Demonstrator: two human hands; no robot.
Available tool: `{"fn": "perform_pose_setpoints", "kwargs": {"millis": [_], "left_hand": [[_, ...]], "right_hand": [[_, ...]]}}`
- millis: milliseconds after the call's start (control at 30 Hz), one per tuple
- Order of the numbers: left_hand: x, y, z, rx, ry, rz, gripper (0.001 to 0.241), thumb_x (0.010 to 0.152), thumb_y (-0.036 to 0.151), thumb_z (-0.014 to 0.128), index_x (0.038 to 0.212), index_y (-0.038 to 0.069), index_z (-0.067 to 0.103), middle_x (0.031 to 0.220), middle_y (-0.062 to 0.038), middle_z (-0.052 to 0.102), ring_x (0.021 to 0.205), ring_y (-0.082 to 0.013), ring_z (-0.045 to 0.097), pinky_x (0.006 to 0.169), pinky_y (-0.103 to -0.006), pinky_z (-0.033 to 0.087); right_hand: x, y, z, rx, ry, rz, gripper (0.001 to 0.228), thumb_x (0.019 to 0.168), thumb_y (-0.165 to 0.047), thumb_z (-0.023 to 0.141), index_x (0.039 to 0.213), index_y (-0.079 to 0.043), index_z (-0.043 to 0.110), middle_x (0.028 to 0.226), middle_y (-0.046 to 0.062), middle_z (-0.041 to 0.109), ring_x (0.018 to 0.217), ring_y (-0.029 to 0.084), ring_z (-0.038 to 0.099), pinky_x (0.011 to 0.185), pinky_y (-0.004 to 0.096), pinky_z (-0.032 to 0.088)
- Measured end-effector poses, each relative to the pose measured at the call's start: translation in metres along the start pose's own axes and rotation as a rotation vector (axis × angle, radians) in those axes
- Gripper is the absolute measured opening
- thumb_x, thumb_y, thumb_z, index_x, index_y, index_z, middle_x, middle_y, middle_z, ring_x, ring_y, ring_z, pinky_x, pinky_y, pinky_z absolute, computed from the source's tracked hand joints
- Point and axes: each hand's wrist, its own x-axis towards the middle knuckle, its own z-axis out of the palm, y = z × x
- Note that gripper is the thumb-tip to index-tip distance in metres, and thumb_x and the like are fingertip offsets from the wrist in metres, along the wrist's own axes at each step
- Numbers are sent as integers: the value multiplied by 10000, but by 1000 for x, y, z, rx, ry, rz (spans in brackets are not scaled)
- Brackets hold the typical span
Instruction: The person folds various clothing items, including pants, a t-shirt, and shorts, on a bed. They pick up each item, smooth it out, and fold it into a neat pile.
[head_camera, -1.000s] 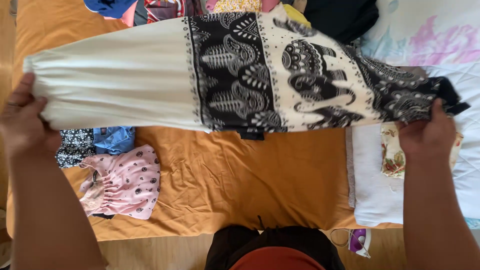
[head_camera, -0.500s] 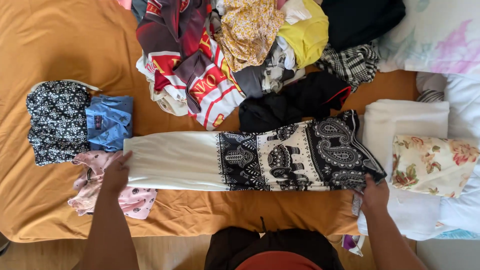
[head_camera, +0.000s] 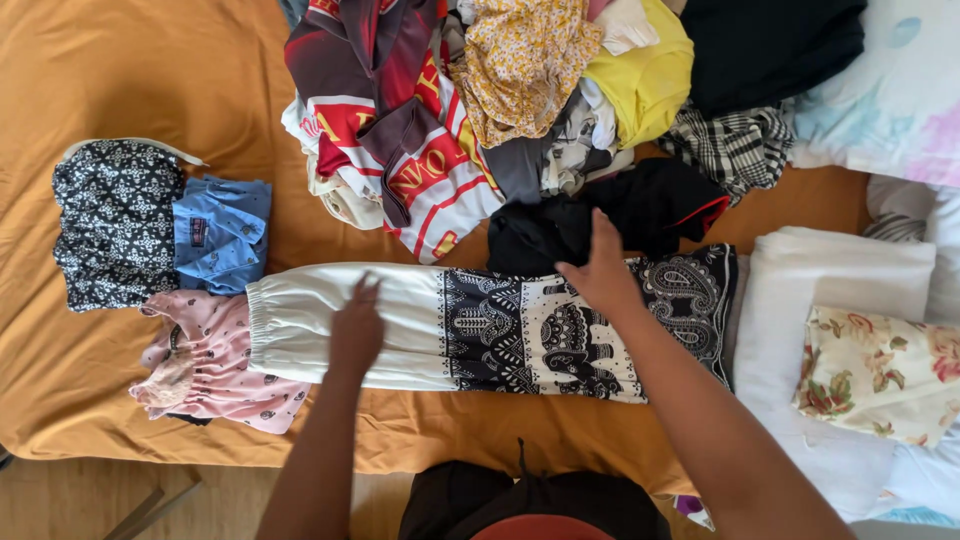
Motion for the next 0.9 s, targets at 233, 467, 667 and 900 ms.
{"fn": "perform_pose_setpoints", "kwargs": {"millis": [233, 467, 667, 900], "left_hand": [[65, 134, -63, -591, -411, 73, 651, 978, 164, 574, 1590, 207, 354, 1640, -62, 277, 1171, -397, 667, 940, -570, 540], [102, 177, -25, -703, -404, 112, 737, 985, 220, 595, 1631, 252, 243, 1542, -156, 391, 914, -406, 742, 727, -528, 596], [119, 198, -55, -719, -487, -8, 774, 922, 172, 660, 1600, 153, 289, 1602, -130, 377, 1100, -432, 673, 896, -549, 561], [131, 226, 18, -596, -483, -79, 612, 895, 56, 684, 1472, 38, 480, 1592, -218, 331, 959, -478, 721, 754, -555, 618]], "right_hand": [[56, 43, 50, -436, -102, 246, 613, 968, -356, 621, 1505, -86, 500, 1366, 224, 584, 1074, 338, 714, 749, 447, 628], [67, -6, -91, 267, 382, 68, 129, 931, -178, 646, 1046, -129, 615, 816, 130, 636, 435, 237, 659, 379, 260, 545], [44, 39, -177, 641, 498, -83, 684, 1056, -29, 623, 1583, -201, 222, 1551, 195, 338, 1158, 331, 656, 861, 433, 642], [-57, 273, -74, -139, 290, 470, 1029, 762, -415, 836, 1515, 84, 344, 1493, 378, 356, 1363, 550, 427, 1046, 683, 461]]}}
